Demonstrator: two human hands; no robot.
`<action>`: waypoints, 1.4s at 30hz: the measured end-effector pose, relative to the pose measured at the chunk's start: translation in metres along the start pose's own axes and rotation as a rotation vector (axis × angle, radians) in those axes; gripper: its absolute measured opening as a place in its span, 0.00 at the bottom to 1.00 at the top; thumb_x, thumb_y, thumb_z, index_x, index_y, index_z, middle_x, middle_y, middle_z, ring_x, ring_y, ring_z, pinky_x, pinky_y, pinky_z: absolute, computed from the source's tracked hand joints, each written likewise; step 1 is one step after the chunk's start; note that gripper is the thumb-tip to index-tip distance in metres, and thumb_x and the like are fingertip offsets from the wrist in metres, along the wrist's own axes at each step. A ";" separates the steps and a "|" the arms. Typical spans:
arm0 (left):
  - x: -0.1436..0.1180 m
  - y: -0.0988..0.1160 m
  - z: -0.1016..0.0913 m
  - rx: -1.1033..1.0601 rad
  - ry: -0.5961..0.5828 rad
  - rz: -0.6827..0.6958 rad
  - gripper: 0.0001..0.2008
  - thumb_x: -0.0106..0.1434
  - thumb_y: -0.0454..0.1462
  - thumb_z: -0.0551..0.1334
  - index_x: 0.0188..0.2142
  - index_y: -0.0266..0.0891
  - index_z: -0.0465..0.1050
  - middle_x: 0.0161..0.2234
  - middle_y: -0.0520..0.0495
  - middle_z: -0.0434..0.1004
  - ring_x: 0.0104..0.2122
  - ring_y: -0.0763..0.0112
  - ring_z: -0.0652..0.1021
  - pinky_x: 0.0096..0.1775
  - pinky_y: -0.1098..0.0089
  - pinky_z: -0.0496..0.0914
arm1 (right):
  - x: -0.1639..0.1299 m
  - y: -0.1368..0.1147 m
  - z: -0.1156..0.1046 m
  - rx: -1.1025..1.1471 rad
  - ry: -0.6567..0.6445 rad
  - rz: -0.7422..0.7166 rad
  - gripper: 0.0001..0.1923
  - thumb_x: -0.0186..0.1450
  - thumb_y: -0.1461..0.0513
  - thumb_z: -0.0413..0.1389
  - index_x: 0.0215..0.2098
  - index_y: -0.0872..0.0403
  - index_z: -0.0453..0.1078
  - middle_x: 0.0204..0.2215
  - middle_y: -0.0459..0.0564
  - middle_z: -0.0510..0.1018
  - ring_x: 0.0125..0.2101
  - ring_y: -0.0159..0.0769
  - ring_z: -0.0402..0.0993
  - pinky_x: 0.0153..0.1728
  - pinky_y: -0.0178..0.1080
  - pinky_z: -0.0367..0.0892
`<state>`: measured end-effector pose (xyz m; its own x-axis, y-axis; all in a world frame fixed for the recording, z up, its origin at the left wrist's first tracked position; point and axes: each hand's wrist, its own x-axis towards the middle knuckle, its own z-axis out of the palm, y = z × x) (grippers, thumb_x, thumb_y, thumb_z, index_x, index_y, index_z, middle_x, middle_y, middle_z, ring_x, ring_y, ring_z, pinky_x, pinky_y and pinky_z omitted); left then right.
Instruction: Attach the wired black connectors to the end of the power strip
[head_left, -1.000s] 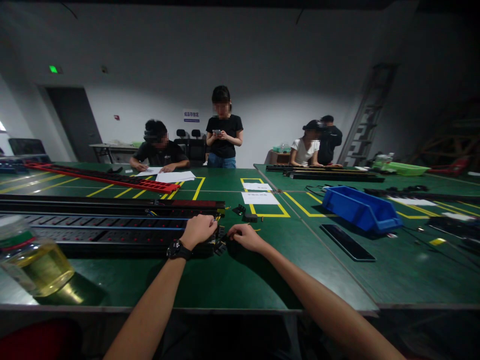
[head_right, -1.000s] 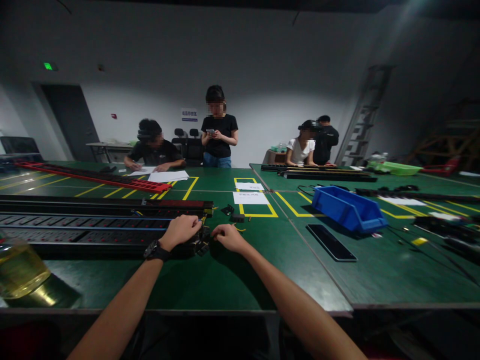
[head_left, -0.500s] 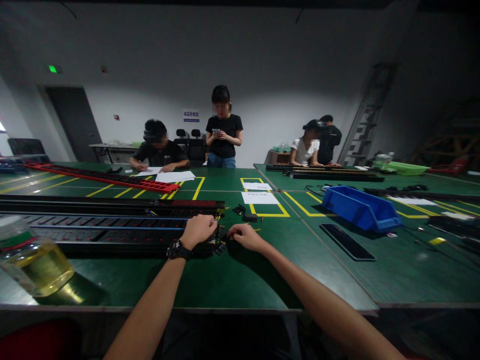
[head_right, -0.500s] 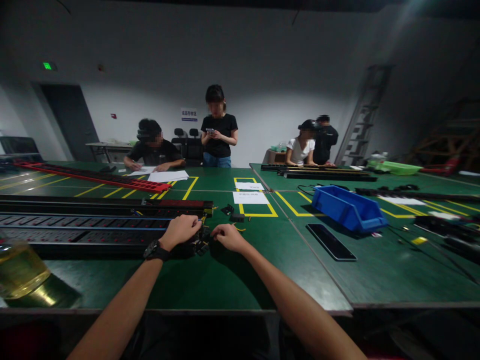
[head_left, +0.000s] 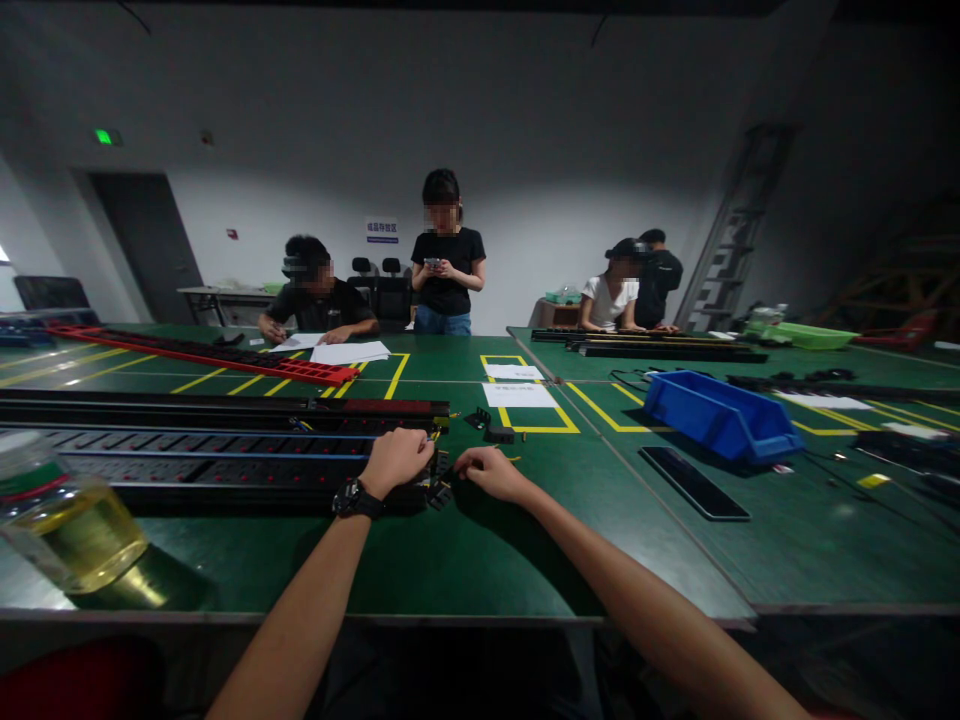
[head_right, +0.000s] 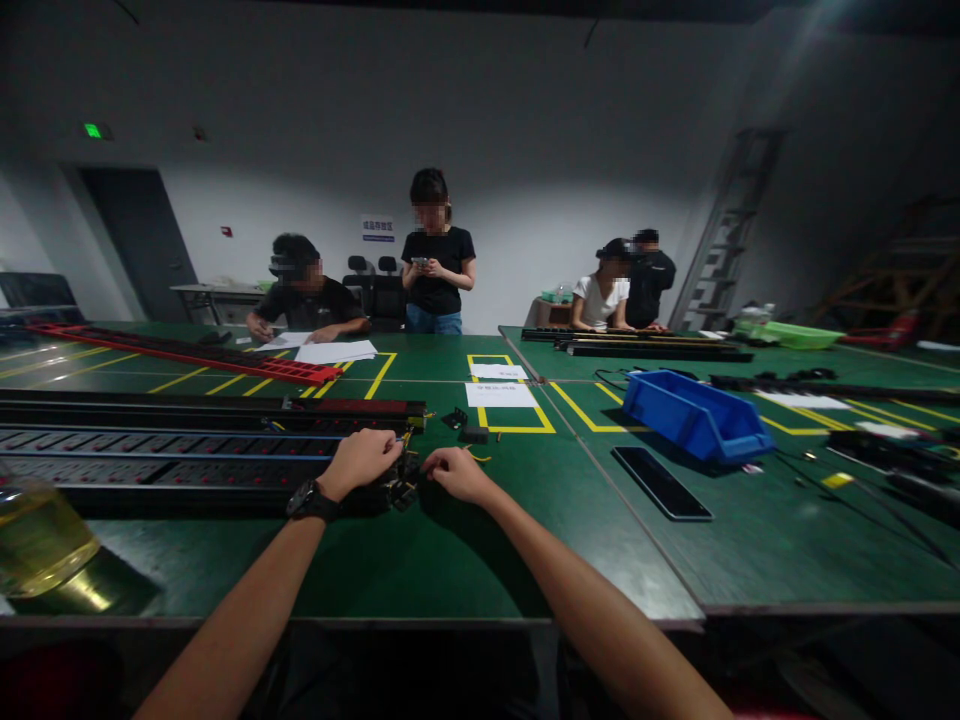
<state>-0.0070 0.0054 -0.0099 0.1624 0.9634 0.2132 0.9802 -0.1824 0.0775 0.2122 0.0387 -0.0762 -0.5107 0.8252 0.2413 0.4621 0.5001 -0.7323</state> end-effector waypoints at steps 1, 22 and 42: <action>0.000 0.000 0.000 0.000 0.000 0.000 0.19 0.73 0.46 0.52 0.37 0.42 0.79 0.38 0.39 0.84 0.41 0.54 0.83 0.41 0.65 0.70 | 0.000 0.000 0.000 0.000 -0.002 0.002 0.19 0.57 0.72 0.51 0.39 0.55 0.82 0.33 0.48 0.84 0.33 0.34 0.78 0.36 0.34 0.68; 0.000 0.000 0.000 0.001 -0.003 -0.005 0.19 0.73 0.46 0.52 0.36 0.42 0.79 0.38 0.39 0.84 0.40 0.54 0.83 0.41 0.64 0.70 | -0.001 -0.003 -0.001 0.003 -0.012 0.009 0.20 0.57 0.73 0.51 0.39 0.54 0.82 0.33 0.47 0.85 0.33 0.34 0.78 0.35 0.33 0.68; 0.000 0.000 0.001 -0.009 0.000 0.002 0.19 0.73 0.46 0.52 0.37 0.42 0.79 0.38 0.40 0.84 0.40 0.54 0.83 0.42 0.64 0.71 | -0.001 -0.001 0.000 0.023 -0.008 0.006 0.20 0.57 0.73 0.51 0.39 0.56 0.82 0.34 0.49 0.84 0.32 0.34 0.77 0.35 0.33 0.67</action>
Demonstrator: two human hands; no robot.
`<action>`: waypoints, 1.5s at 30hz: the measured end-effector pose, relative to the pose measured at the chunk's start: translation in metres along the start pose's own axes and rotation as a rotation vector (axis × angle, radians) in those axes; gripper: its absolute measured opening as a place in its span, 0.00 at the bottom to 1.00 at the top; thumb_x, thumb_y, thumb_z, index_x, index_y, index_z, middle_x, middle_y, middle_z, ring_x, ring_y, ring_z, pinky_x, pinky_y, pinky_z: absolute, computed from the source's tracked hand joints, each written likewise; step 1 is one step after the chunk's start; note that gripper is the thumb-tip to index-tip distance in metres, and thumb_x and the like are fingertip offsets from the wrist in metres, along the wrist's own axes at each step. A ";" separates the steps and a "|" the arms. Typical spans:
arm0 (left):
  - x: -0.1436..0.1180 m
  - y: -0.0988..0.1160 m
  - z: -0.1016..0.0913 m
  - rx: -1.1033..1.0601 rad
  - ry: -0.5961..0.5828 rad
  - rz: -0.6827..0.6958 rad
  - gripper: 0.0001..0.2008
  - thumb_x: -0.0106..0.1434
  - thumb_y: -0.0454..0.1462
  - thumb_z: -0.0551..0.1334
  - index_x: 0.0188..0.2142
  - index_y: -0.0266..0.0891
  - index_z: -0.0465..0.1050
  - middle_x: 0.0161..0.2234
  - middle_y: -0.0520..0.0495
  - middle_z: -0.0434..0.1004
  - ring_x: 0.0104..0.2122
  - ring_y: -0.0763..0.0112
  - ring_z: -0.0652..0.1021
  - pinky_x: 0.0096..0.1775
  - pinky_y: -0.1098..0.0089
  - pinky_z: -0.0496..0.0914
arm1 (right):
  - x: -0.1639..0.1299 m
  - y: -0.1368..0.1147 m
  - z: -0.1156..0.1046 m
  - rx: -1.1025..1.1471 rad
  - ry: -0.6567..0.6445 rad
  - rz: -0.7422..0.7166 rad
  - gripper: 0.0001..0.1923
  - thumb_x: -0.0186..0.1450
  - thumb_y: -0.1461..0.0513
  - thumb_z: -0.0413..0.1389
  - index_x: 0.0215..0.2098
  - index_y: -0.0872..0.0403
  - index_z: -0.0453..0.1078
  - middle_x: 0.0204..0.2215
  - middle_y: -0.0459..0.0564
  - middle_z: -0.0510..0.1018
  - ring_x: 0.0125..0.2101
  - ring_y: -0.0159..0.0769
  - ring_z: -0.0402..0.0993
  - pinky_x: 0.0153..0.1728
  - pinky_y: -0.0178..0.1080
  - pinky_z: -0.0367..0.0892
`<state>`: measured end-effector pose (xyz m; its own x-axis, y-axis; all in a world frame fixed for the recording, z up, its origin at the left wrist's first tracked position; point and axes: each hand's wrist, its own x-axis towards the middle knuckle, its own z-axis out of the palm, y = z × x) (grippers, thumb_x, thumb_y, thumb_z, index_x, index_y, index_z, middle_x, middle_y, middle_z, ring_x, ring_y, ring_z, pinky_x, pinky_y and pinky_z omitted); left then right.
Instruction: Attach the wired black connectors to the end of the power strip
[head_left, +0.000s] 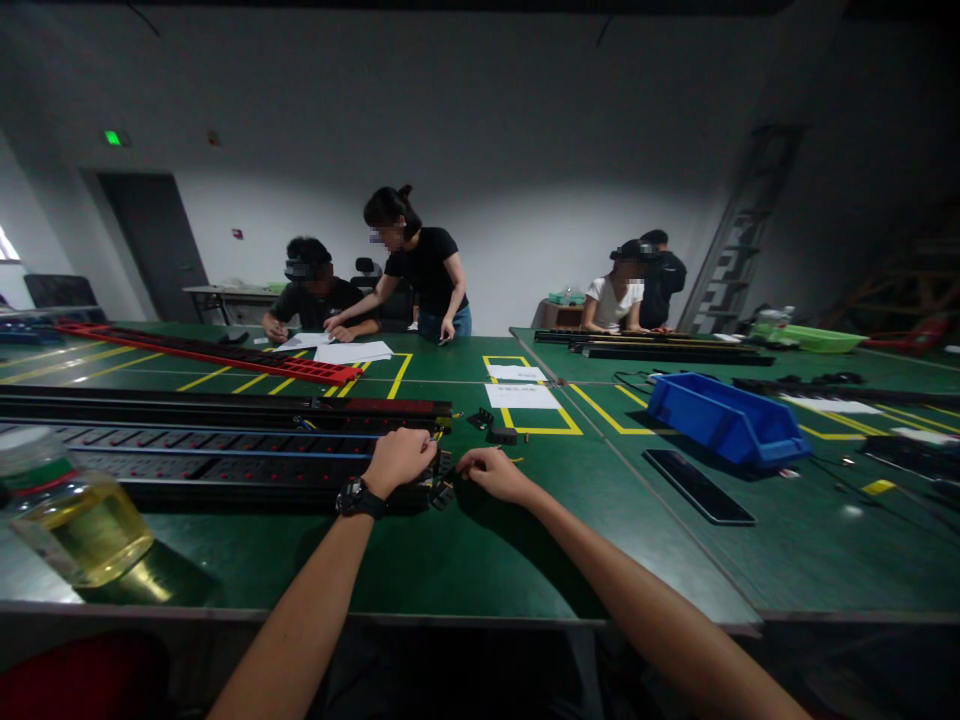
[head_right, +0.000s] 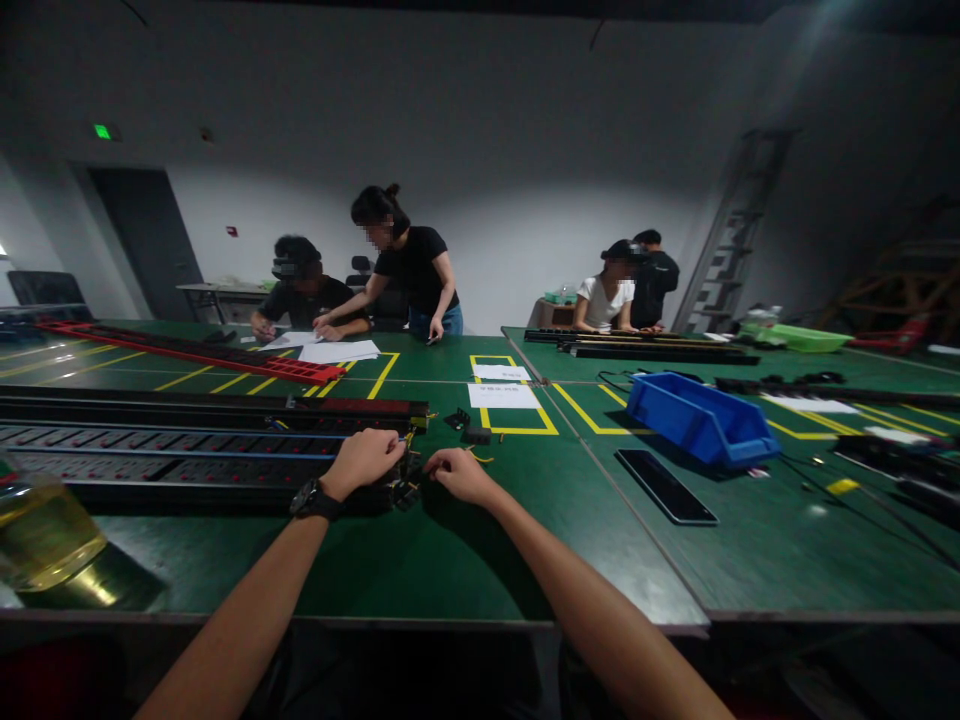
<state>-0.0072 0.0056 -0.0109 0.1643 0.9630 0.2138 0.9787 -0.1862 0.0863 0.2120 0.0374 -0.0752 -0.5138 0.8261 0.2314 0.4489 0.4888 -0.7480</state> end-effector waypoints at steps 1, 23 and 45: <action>0.000 0.000 0.000 0.001 0.001 -0.002 0.19 0.72 0.46 0.52 0.37 0.42 0.79 0.38 0.40 0.84 0.40 0.55 0.83 0.42 0.64 0.71 | 0.000 0.000 0.000 -0.003 0.000 0.001 0.20 0.57 0.74 0.51 0.39 0.57 0.82 0.34 0.49 0.84 0.32 0.34 0.77 0.34 0.33 0.67; -0.003 0.002 -0.003 0.007 0.001 -0.005 0.18 0.72 0.45 0.52 0.37 0.42 0.79 0.38 0.39 0.85 0.40 0.53 0.84 0.41 0.64 0.71 | 0.000 -0.001 0.000 0.006 0.008 -0.011 0.21 0.56 0.73 0.50 0.38 0.55 0.82 0.33 0.49 0.84 0.32 0.35 0.77 0.36 0.35 0.70; 0.000 0.000 -0.004 0.010 -0.010 0.016 0.18 0.73 0.45 0.52 0.35 0.42 0.77 0.37 0.42 0.84 0.39 0.58 0.83 0.39 0.67 0.69 | -0.004 0.037 -0.079 -0.514 0.436 0.489 0.19 0.74 0.53 0.49 0.52 0.48 0.78 0.45 0.54 0.84 0.44 0.43 0.79 0.39 0.37 0.66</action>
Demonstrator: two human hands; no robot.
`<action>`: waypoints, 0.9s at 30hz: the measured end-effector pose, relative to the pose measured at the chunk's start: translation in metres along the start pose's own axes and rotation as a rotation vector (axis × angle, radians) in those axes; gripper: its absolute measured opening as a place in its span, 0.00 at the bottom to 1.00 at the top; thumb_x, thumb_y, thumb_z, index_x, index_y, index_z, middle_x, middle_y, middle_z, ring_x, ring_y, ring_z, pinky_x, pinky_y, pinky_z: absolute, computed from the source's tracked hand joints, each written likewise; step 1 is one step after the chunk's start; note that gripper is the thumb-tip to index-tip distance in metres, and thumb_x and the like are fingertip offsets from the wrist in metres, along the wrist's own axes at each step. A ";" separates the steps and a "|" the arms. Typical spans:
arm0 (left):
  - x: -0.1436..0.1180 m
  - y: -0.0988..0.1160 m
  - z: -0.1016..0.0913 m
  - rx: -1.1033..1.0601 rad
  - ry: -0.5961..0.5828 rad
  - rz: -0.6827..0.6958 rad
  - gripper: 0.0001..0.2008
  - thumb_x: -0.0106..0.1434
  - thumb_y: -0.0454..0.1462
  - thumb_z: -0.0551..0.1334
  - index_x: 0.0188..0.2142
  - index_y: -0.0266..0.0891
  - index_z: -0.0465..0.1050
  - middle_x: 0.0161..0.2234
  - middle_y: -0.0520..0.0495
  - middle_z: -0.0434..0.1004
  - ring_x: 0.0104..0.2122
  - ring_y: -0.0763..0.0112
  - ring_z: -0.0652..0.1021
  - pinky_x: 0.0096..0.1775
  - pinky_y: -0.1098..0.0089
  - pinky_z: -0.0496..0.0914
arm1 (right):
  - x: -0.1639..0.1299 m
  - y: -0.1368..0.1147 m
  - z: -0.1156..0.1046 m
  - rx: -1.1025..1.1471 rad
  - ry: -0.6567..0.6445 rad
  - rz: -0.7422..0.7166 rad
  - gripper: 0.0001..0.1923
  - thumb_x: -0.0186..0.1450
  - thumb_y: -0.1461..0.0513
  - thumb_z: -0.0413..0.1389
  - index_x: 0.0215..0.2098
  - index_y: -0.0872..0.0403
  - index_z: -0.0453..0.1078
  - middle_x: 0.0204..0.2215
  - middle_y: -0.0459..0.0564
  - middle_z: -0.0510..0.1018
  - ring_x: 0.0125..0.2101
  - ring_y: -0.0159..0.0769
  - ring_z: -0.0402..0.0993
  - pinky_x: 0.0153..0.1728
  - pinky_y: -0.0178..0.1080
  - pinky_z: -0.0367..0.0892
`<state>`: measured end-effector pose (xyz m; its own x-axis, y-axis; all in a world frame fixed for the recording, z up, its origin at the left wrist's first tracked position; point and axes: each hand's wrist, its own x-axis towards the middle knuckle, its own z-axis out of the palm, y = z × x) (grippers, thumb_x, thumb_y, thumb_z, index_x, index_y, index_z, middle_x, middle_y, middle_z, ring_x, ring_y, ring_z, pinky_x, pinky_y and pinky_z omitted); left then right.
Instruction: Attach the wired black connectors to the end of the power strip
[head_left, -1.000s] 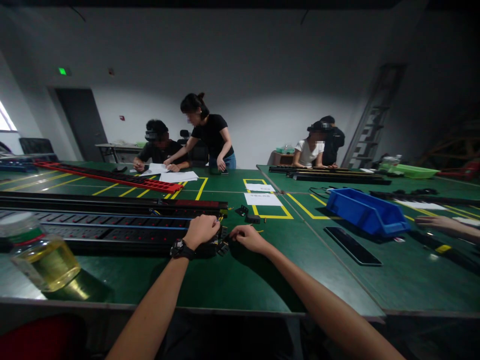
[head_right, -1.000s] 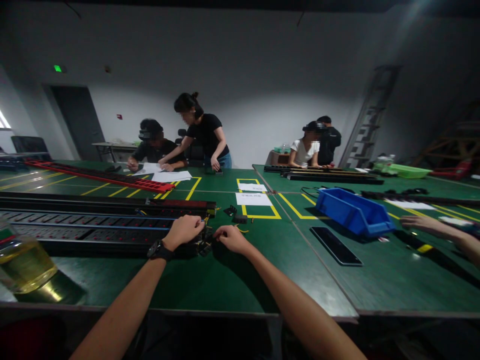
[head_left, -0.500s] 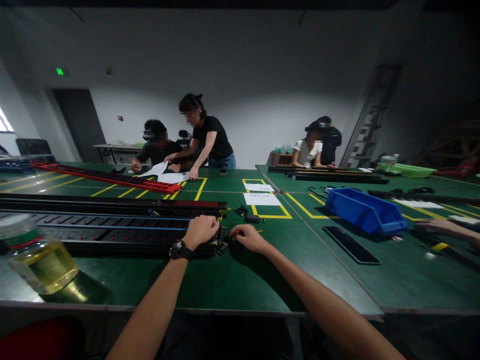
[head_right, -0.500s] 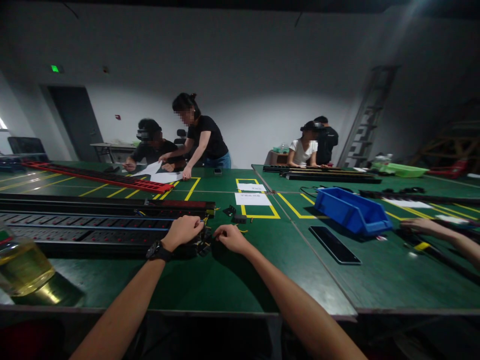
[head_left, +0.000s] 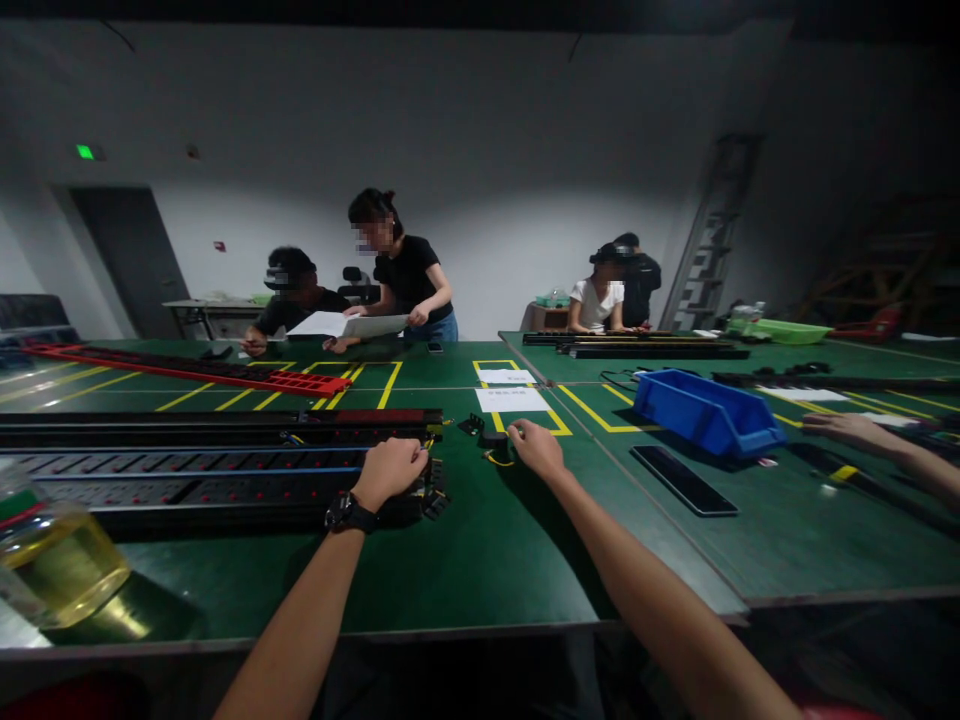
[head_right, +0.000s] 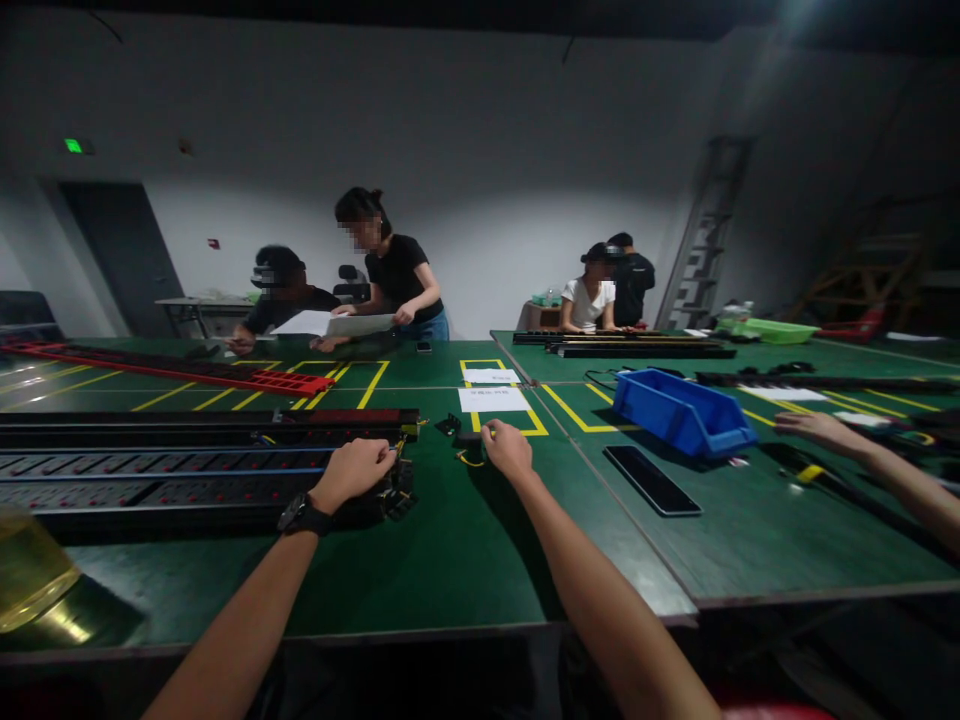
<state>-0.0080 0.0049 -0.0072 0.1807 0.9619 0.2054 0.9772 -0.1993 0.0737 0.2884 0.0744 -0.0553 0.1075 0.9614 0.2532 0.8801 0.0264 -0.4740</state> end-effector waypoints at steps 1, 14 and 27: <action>0.000 0.000 0.000 -0.002 0.000 -0.001 0.18 0.73 0.45 0.52 0.35 0.42 0.77 0.37 0.42 0.84 0.39 0.58 0.83 0.38 0.67 0.69 | 0.000 -0.002 0.002 -0.009 -0.022 -0.028 0.21 0.75 0.52 0.47 0.52 0.48 0.79 0.45 0.54 0.84 0.44 0.43 0.79 0.40 0.37 0.66; 0.001 -0.001 -0.001 0.006 -0.013 -0.010 0.19 0.73 0.47 0.52 0.37 0.42 0.78 0.38 0.41 0.84 0.40 0.58 0.83 0.41 0.66 0.70 | 0.002 -0.005 0.020 0.229 0.036 -0.028 0.08 0.65 0.58 0.62 0.38 0.52 0.81 0.33 0.53 0.83 0.34 0.41 0.77 0.33 0.36 0.63; 0.000 0.000 0.000 0.001 -0.008 -0.009 0.18 0.73 0.46 0.52 0.35 0.42 0.77 0.38 0.41 0.84 0.40 0.57 0.83 0.41 0.65 0.71 | 0.003 -0.015 0.009 0.866 0.030 0.202 0.14 0.61 0.62 0.52 0.38 0.58 0.79 0.32 0.54 0.81 0.29 0.36 0.71 0.27 0.36 0.63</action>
<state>-0.0085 0.0048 -0.0068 0.1727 0.9652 0.1965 0.9788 -0.1904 0.0750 0.2715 0.0795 -0.0554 0.2455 0.9629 0.1123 0.1864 0.0668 -0.9802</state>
